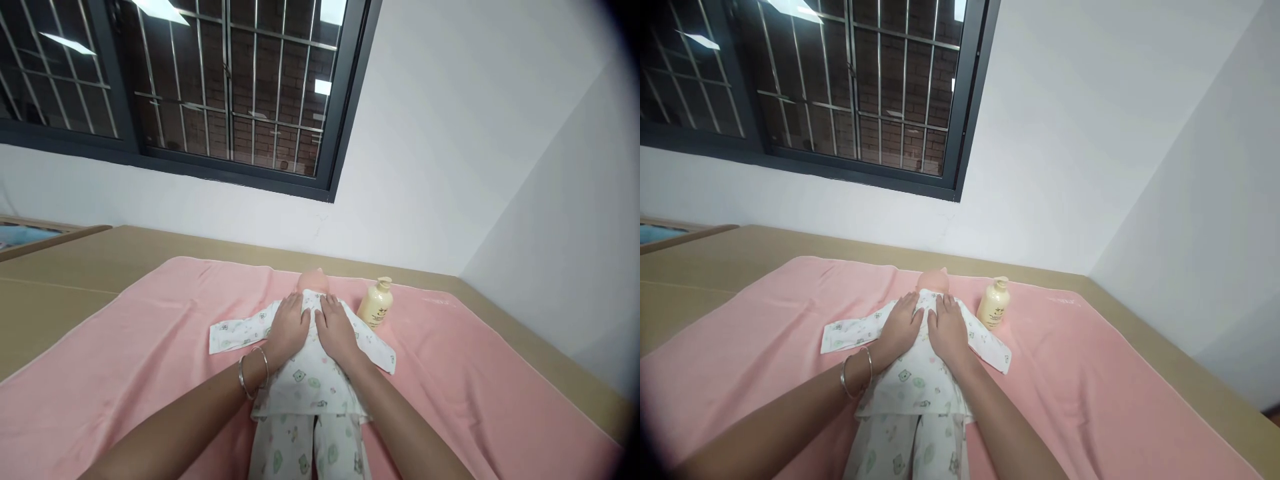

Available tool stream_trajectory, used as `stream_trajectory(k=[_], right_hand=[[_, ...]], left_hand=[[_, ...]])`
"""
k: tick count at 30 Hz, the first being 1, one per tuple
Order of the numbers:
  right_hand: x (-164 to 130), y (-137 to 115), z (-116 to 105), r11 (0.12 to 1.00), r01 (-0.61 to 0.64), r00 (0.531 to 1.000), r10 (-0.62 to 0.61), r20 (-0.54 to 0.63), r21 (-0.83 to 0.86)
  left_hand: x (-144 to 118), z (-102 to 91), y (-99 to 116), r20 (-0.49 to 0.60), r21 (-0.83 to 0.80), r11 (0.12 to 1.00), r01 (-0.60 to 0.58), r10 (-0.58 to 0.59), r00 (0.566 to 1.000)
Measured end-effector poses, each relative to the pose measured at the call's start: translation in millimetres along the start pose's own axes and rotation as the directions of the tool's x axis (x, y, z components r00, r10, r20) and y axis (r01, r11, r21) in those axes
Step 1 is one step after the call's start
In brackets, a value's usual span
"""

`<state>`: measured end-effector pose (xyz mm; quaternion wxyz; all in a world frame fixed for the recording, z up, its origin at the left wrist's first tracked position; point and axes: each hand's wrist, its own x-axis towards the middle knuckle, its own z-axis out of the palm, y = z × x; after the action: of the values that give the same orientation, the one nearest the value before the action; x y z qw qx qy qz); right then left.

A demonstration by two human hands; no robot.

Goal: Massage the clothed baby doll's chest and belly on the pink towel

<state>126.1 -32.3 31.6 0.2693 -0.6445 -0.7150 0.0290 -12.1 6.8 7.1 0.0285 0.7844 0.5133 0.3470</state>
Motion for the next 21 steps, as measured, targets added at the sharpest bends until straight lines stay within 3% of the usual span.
stream_trajectory(k=[6, 13, 16, 21], right_hand=[[-2, 2, 8, 0.999, -0.048, 0.999, 0.048, -0.005, 0.006], [5, 13, 4, 0.996, -0.090, 0.996, 0.089, 0.022, 0.026], [2, 6, -1, 0.997, -0.075, 0.996, 0.076, 0.039, -0.015], [-16, -26, -17, 0.992, -0.049, 0.986, 0.066, 0.156, -0.112]], left_hand=[[-2, -5.7, 4, 0.002, 0.100, 0.995, -0.024, 0.024, 1.000], [-17, -18.9, 26, 0.069, 0.284, 0.953, -0.103, 0.087, 0.994], [-13, -24.3, 25, 0.073, 0.234, 0.970, -0.069, 0.053, 0.996], [12, -30.6, -1, 0.172, 0.041, 0.999, -0.002, -0.005, 0.985]])
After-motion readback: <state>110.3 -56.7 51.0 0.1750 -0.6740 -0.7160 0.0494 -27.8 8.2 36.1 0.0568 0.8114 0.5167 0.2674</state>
